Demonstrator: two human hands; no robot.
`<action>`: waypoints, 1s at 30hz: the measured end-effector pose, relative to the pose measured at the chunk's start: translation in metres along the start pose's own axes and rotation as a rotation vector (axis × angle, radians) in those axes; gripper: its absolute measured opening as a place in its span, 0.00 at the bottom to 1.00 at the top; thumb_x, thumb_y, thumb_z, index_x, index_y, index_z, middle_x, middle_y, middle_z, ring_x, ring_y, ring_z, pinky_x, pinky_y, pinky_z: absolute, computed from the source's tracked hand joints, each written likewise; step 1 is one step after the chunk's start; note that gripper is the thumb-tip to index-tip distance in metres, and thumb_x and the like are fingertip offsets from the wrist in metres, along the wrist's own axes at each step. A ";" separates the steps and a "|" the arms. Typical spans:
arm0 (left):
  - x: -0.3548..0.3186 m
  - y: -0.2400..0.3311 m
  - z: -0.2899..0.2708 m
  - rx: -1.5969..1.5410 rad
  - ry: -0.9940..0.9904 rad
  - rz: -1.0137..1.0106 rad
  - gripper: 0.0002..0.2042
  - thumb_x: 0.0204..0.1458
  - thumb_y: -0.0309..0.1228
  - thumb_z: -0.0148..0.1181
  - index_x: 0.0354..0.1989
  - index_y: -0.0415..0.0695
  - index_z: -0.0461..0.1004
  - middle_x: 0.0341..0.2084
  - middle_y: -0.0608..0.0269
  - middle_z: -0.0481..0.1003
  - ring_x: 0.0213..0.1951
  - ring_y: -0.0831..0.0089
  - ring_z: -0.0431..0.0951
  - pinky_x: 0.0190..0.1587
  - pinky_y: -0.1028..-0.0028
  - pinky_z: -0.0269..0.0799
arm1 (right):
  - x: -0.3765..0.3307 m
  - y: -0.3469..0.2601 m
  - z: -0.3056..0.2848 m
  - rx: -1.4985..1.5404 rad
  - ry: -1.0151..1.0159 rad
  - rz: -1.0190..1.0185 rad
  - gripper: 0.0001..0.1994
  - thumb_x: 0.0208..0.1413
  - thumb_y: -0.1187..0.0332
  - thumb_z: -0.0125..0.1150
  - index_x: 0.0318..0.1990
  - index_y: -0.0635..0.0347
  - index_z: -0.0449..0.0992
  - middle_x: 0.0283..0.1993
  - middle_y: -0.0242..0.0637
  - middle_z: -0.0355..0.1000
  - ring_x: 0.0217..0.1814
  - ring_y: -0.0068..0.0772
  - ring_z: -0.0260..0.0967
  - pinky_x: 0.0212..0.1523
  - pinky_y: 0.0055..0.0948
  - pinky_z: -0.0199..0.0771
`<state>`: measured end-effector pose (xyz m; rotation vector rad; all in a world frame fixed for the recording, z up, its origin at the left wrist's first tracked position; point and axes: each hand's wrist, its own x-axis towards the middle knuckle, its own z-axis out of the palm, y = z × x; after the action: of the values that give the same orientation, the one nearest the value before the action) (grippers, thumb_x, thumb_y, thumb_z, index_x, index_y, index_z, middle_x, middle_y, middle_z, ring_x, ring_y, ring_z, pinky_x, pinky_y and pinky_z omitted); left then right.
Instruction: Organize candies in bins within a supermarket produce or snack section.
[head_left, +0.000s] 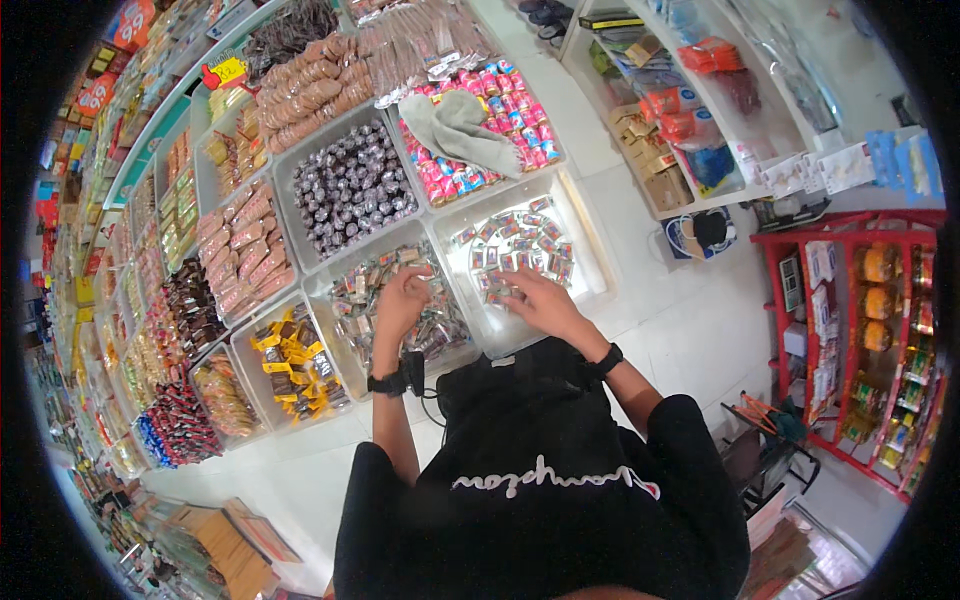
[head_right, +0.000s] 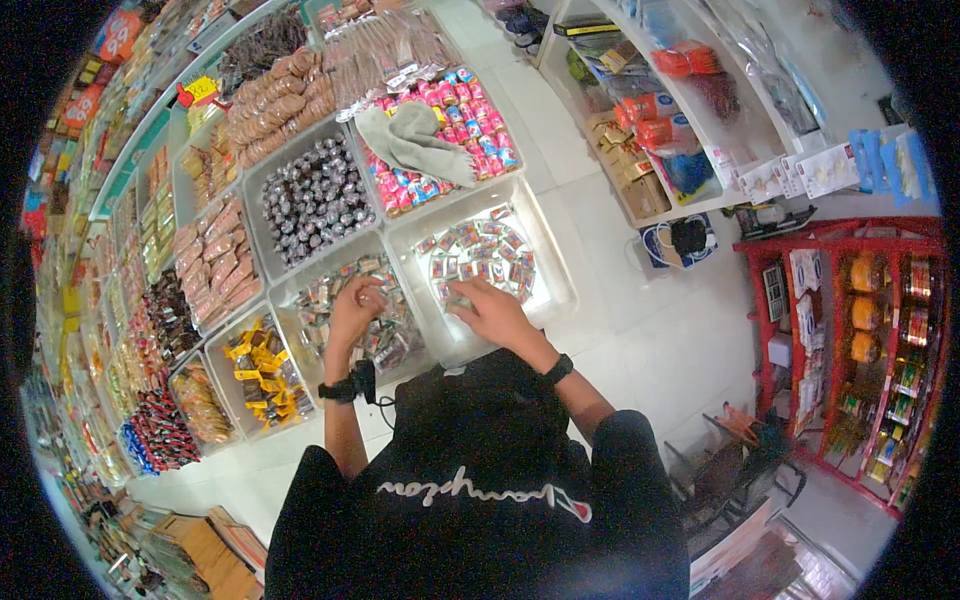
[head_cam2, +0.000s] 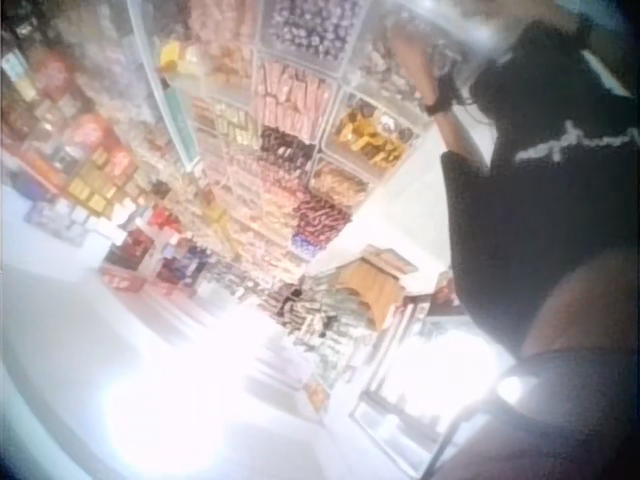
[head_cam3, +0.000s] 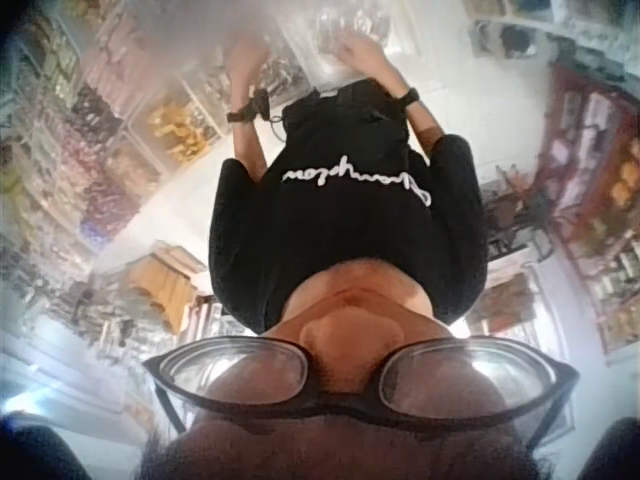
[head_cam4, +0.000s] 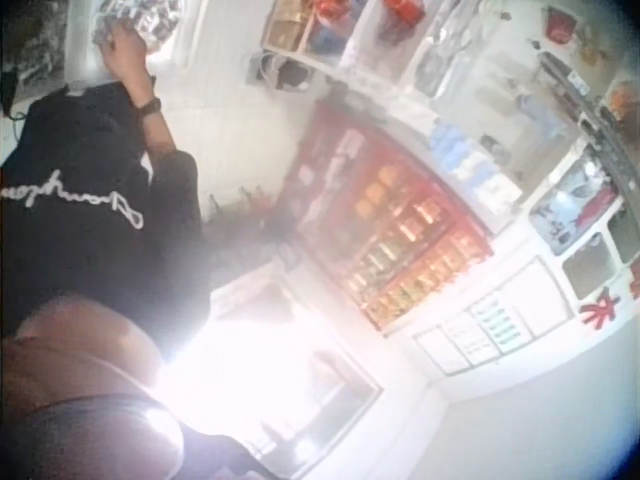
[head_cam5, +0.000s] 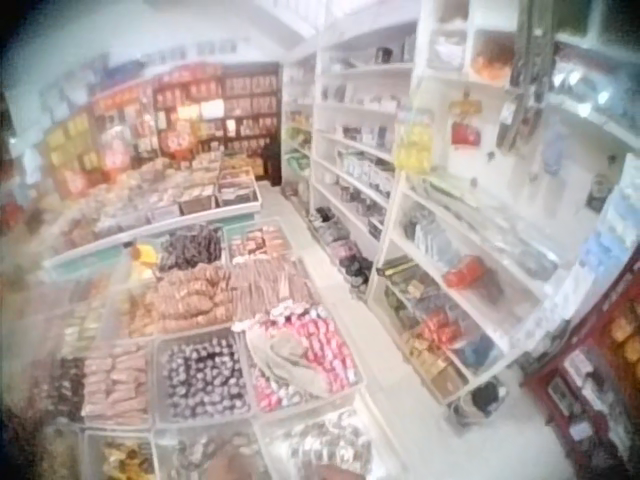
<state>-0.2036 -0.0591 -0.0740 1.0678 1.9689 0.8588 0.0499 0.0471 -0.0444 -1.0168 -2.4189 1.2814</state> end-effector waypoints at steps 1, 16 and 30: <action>-0.006 0.012 -0.002 -0.344 -0.160 -0.009 0.17 0.42 0.19 0.51 0.44 0.41 0.71 0.24 0.62 0.75 0.28 0.72 0.77 0.30 0.76 0.70 | -0.001 -0.011 0.000 0.004 0.004 0.006 0.16 0.53 0.62 0.56 0.48 0.54 0.71 0.42 0.38 0.69 0.39 0.42 0.71 0.38 0.37 0.71; 0.020 -0.094 -0.018 -0.220 -0.320 -0.185 0.17 0.44 0.32 0.63 0.44 0.43 0.75 0.30 0.58 0.78 0.33 0.65 0.79 0.39 0.71 0.73 | -0.009 0.020 0.029 -0.241 -0.239 -0.007 0.15 0.55 0.63 0.51 0.49 0.52 0.71 0.47 0.41 0.68 0.43 0.47 0.70 0.43 0.42 0.71; 0.049 -0.058 0.006 0.976 -0.220 0.344 0.11 0.45 0.36 0.57 0.28 0.41 0.78 0.32 0.50 0.76 0.34 0.57 0.79 0.33 0.60 0.74 | -0.035 0.023 0.010 -0.228 -0.196 0.063 0.14 0.56 0.61 0.50 0.47 0.55 0.71 0.44 0.42 0.70 0.45 0.47 0.70 0.44 0.42 0.70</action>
<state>-0.2407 -0.0401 -0.1380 1.9805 2.0432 -0.1499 0.0819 0.0259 -0.0639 -1.0777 -2.7541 1.1954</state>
